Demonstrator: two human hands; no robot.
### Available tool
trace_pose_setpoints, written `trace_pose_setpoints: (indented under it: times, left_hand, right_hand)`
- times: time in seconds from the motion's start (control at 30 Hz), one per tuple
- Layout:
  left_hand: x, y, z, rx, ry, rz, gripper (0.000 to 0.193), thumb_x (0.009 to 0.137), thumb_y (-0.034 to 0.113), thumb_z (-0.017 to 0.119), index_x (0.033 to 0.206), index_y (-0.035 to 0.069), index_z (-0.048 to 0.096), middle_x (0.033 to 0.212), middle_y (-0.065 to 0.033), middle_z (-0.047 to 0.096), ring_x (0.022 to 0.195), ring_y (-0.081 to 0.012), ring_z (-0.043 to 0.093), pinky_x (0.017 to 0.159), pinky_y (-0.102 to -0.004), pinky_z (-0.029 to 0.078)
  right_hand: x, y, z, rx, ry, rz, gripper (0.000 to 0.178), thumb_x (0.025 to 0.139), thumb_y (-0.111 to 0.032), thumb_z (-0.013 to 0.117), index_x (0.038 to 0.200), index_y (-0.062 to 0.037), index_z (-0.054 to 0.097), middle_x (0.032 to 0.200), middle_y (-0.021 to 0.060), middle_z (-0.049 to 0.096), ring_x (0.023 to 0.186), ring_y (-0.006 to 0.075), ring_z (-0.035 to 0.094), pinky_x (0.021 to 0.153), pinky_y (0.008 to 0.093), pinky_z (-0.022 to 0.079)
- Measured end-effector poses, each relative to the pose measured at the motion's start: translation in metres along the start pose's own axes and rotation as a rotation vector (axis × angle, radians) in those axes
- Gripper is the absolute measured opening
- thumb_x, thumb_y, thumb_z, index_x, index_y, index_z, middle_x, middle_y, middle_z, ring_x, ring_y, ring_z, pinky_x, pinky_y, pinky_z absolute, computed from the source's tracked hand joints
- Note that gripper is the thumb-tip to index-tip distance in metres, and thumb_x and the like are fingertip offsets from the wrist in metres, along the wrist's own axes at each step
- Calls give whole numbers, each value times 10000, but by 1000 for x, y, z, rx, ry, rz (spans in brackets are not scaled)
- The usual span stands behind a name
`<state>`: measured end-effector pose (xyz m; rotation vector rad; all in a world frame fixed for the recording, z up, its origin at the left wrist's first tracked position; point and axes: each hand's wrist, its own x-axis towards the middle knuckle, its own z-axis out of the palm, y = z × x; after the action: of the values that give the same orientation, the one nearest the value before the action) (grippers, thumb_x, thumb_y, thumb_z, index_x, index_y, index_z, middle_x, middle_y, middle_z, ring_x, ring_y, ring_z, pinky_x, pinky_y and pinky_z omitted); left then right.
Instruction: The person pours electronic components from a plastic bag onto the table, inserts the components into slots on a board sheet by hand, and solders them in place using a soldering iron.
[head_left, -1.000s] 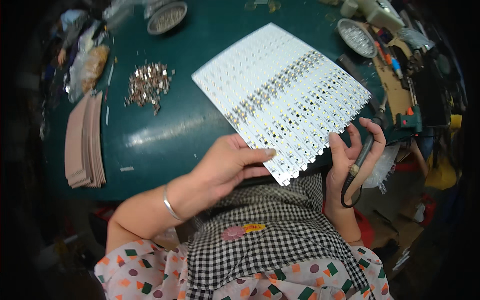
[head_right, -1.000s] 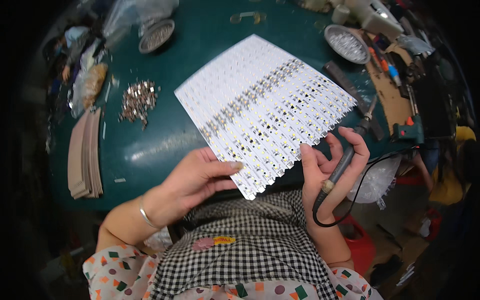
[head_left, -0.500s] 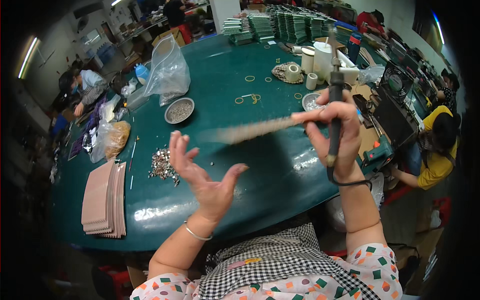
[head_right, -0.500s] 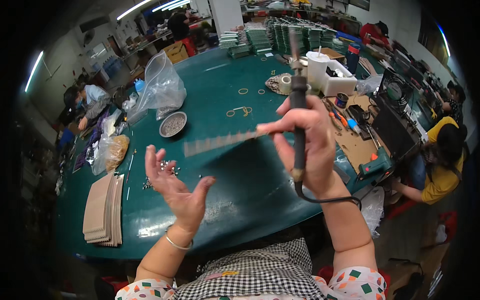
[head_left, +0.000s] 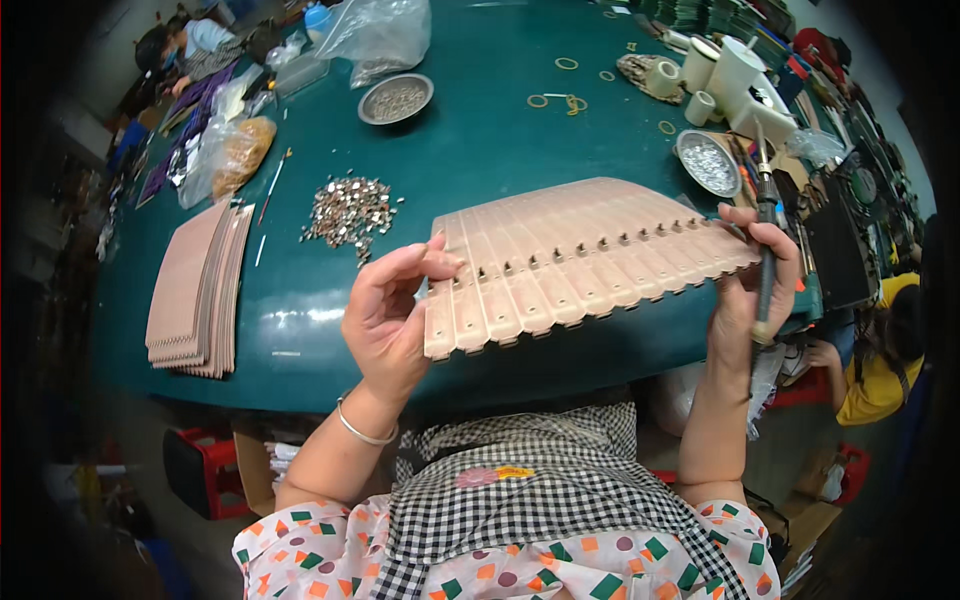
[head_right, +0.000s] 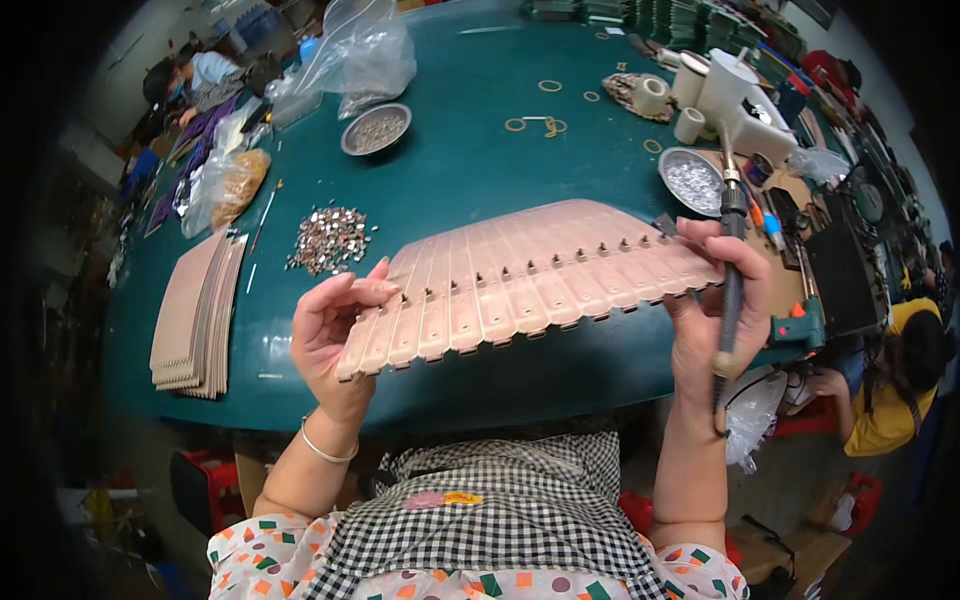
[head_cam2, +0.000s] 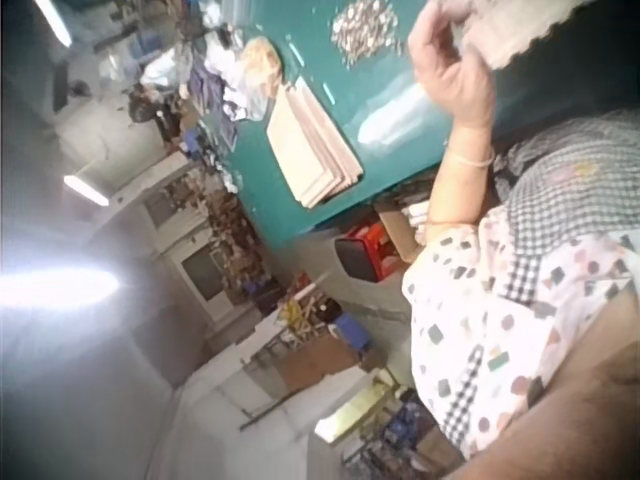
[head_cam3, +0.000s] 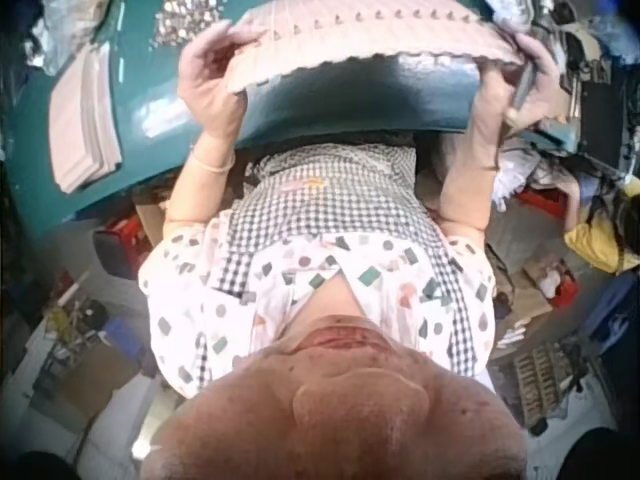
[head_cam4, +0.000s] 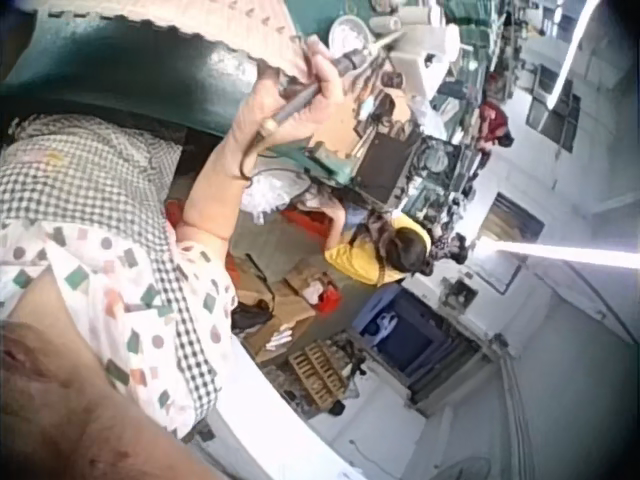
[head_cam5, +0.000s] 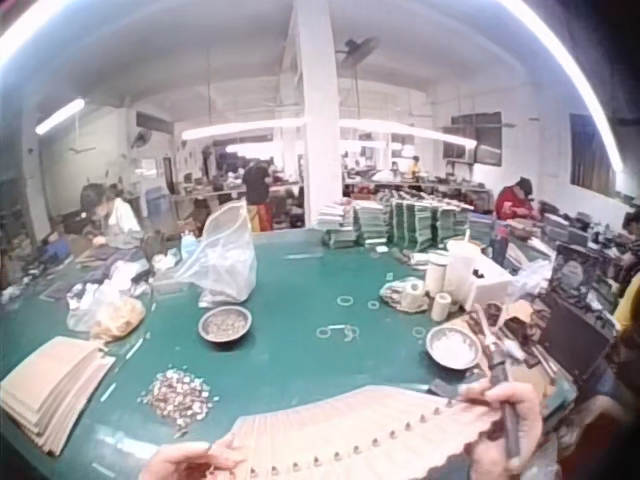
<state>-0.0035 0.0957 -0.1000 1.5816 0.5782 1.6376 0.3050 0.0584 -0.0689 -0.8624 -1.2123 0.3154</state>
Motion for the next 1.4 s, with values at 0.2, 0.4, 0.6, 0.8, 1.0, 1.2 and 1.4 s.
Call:
trace_pose_setpoints:
  times: [0.2,0.4,0.6,0.8,1.0,1.2,1.4]
  left_hand:
    - [2,2,4,25,58,-15,482,810,88,743,1225,22,506,977,-139,667,971,-257,652,1080,-569,372]
    - [3,3,5,-2,50,5,509,806,117,753,1235,23,495,988,-134,664,972,-251,650,1083,-566,370]
    - [1,5,6,-56,58,-1,426,832,-25,683,1217,-12,501,990,-130,659,973,-234,655,1084,-523,391]
    - [0,8,10,54,101,-52,493,821,172,750,1227,24,512,960,-109,652,961,-229,644,1064,-596,385]
    - [1,7,10,138,87,-23,447,854,232,726,1189,9,532,968,-122,662,959,-235,654,1073,-552,393]
    - [3,10,21,193,88,64,413,877,149,692,1224,9,518,1227,-142,579,1135,-217,571,1065,-442,397]
    - [-29,27,69,-188,-120,-552,786,860,415,710,1415,5,334,1367,-148,465,1292,-272,451,1049,-404,378]
  right_hand:
    - [-1,6,6,67,15,-51,460,754,-25,778,1140,-25,529,1072,143,622,1013,244,635,931,379,513]
    - [-2,5,5,85,-8,-85,338,840,40,663,1146,-24,531,1090,147,616,1019,246,632,959,397,494]
    - [-6,1,11,15,72,-27,442,732,104,724,1107,-29,531,1038,139,653,1026,257,639,961,390,487]
    - [-8,-4,15,81,108,-6,465,715,17,796,1100,-20,538,1044,117,649,1010,225,641,929,335,500]
    - [-8,-4,13,30,108,-48,445,720,-59,818,1076,-14,554,1009,103,637,978,195,644,804,258,527]
    - [-4,-5,13,-26,208,-96,374,737,14,787,1020,-31,546,948,103,606,955,217,643,811,292,534]
    - [3,6,32,-487,254,-366,360,684,89,771,940,-37,553,883,97,587,883,250,632,848,372,523]
